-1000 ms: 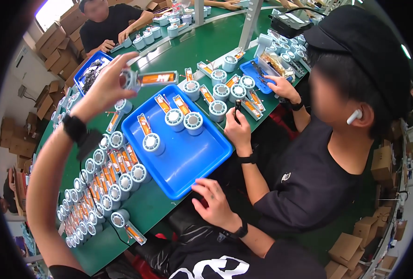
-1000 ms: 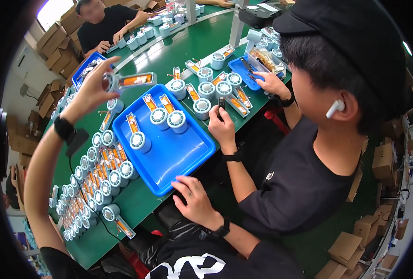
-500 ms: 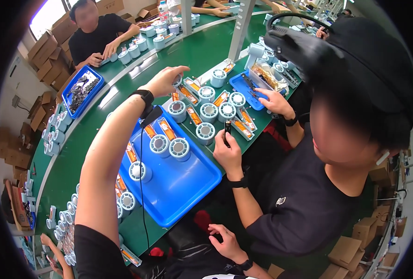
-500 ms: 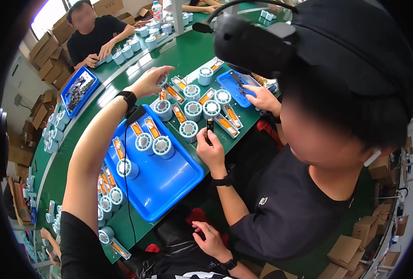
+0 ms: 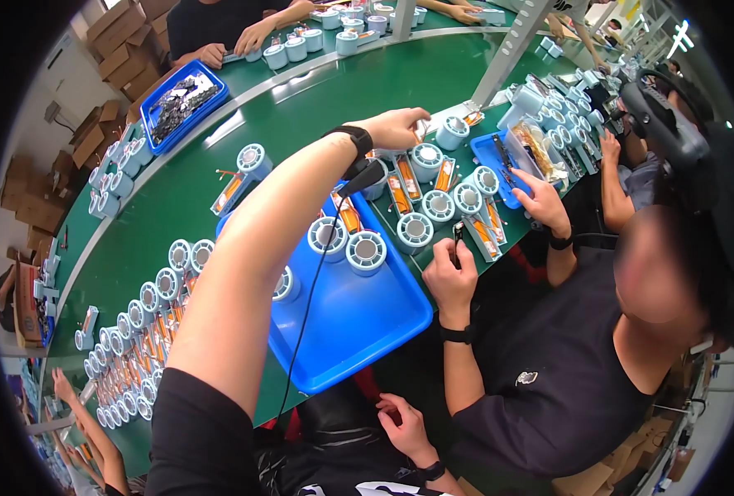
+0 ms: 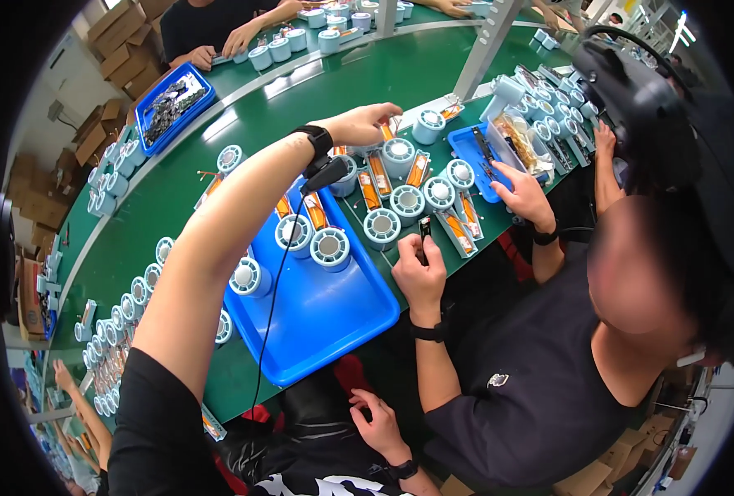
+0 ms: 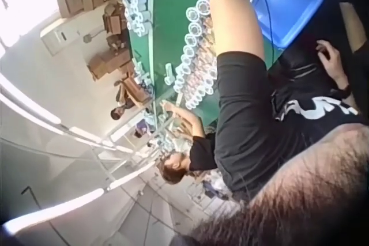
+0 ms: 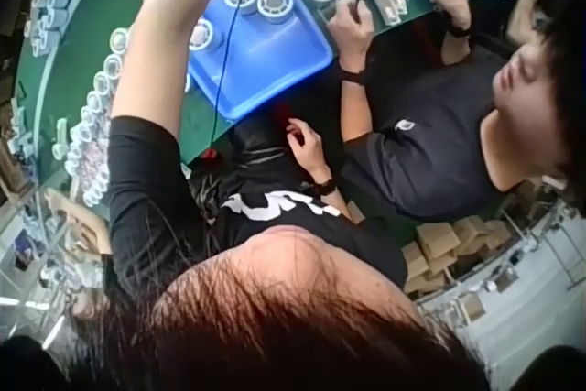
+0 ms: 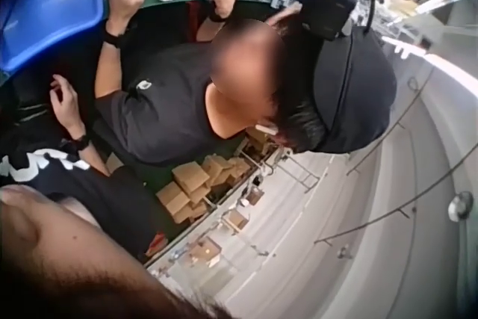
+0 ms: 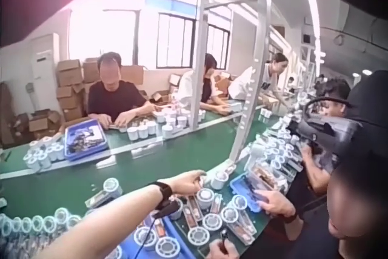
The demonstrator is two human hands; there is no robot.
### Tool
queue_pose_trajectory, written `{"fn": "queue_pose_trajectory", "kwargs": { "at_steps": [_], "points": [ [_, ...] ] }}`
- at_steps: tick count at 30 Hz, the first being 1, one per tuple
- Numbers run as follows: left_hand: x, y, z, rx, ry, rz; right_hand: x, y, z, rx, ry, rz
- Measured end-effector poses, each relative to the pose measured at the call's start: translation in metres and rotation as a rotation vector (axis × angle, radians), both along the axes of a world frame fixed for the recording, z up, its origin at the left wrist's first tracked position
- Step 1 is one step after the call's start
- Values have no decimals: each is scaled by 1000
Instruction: The person picks up a fan housing and a battery, inserts the battery, and sets the assembly on the table. They then arrange several fan housings in a row, move a blue tray, and continue picking up and setting down more fans.
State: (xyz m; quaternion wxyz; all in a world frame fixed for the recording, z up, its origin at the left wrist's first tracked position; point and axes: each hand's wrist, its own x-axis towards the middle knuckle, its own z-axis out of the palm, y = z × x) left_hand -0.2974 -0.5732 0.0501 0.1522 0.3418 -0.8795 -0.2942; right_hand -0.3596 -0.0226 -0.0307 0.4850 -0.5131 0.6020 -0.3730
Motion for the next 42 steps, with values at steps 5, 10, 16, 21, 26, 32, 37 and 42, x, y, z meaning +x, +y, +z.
{"fn": "queue_pose_trajectory", "kwargs": {
  "at_steps": [5,10,16,21,26,32,37,42],
  "points": [
    [42,-15,21,62,220,193,1,-1,1,40,5,10],
    [178,-49,28,-204,-364,325,2,4,-4,75,-12,-22],
    [219,4,29,-72,-475,363,10,-9,-8,32,45,98],
    [198,16,38,49,-500,357,15,-15,-3,-74,143,168],
    [190,17,70,33,-342,393,16,-9,3,-37,135,105],
    [161,25,93,-137,98,539,18,-1,4,-76,187,143],
    [87,47,91,222,345,757,24,-2,10,-114,195,179],
    [49,52,74,457,276,651,13,9,10,-87,212,124]
  ]
}}
